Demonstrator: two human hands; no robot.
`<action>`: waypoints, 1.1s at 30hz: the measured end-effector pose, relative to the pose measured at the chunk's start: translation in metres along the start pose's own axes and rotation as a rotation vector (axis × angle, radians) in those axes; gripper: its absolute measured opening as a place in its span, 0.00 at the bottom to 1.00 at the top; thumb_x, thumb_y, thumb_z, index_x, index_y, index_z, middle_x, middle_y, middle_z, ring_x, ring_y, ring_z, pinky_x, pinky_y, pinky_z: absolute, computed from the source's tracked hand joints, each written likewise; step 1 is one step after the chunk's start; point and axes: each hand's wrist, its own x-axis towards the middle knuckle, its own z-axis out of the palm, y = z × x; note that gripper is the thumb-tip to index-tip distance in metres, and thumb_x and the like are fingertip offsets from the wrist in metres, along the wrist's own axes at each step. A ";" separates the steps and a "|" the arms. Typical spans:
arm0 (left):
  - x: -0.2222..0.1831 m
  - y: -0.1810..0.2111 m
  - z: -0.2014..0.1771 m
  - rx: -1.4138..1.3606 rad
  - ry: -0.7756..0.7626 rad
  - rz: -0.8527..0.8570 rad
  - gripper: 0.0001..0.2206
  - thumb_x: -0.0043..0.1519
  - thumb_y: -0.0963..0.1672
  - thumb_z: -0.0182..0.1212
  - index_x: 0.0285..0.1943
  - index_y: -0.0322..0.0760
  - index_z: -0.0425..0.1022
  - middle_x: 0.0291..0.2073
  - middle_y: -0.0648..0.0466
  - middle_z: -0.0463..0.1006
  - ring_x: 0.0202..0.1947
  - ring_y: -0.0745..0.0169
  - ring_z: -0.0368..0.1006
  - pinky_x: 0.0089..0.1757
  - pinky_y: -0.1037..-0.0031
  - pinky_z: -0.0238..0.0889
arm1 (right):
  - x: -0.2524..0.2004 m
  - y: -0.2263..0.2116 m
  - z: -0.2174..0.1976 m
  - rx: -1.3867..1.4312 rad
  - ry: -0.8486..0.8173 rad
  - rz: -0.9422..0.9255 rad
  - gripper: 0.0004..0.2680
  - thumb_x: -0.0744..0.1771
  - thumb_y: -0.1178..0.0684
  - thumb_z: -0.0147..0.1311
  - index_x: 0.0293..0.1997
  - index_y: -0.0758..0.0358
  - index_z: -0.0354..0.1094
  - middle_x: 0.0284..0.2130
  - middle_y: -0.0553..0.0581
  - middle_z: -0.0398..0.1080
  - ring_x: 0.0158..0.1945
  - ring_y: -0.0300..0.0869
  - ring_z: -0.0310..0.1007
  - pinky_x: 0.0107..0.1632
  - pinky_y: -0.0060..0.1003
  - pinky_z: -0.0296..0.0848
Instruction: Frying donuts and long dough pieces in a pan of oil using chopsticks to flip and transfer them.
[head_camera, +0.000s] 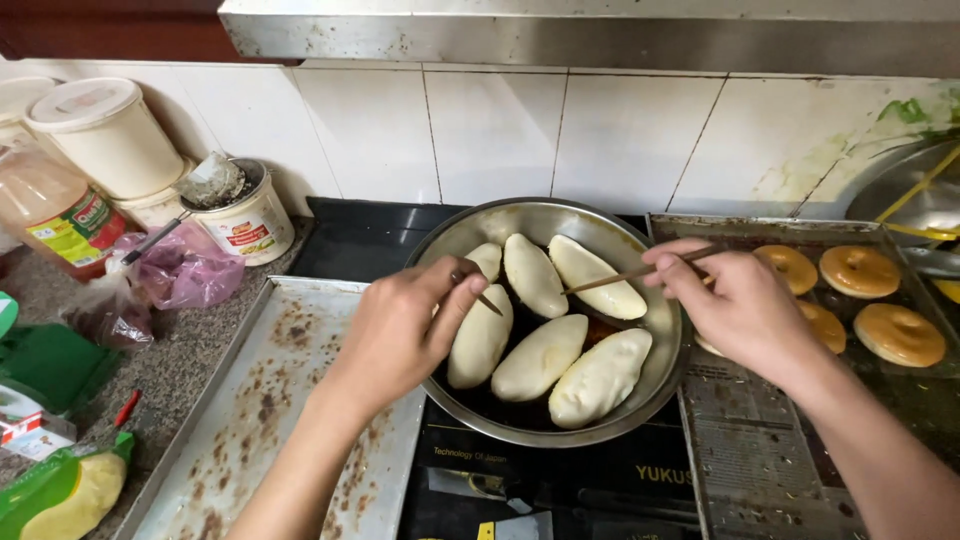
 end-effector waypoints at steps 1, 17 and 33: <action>-0.002 0.000 0.004 0.005 -0.033 -0.007 0.14 0.79 0.50 0.53 0.47 0.37 0.77 0.25 0.50 0.78 0.23 0.47 0.76 0.29 0.58 0.62 | -0.003 0.002 0.001 -0.006 -0.010 0.018 0.14 0.75 0.45 0.50 0.65 0.47 0.80 0.51 0.46 0.90 0.15 0.40 0.63 0.21 0.36 0.63; 0.001 0.037 -0.033 -0.131 0.122 0.040 0.13 0.79 0.45 0.52 0.54 0.31 0.80 0.45 0.49 0.87 0.38 0.58 0.82 0.43 0.68 0.71 | -0.047 0.015 -0.019 0.052 0.131 -0.098 0.13 0.74 0.45 0.52 0.60 0.53 0.83 0.47 0.46 0.90 0.45 0.37 0.91 0.39 0.32 0.75; -0.033 0.067 -0.016 -0.040 0.320 0.129 0.12 0.77 0.42 0.51 0.55 0.27 0.80 0.47 0.42 0.87 0.43 0.49 0.83 0.49 0.64 0.74 | -0.078 0.036 -0.019 0.208 0.469 -0.522 0.08 0.78 0.63 0.50 0.46 0.77 0.76 0.51 0.68 0.81 0.51 0.51 0.88 0.52 0.38 0.89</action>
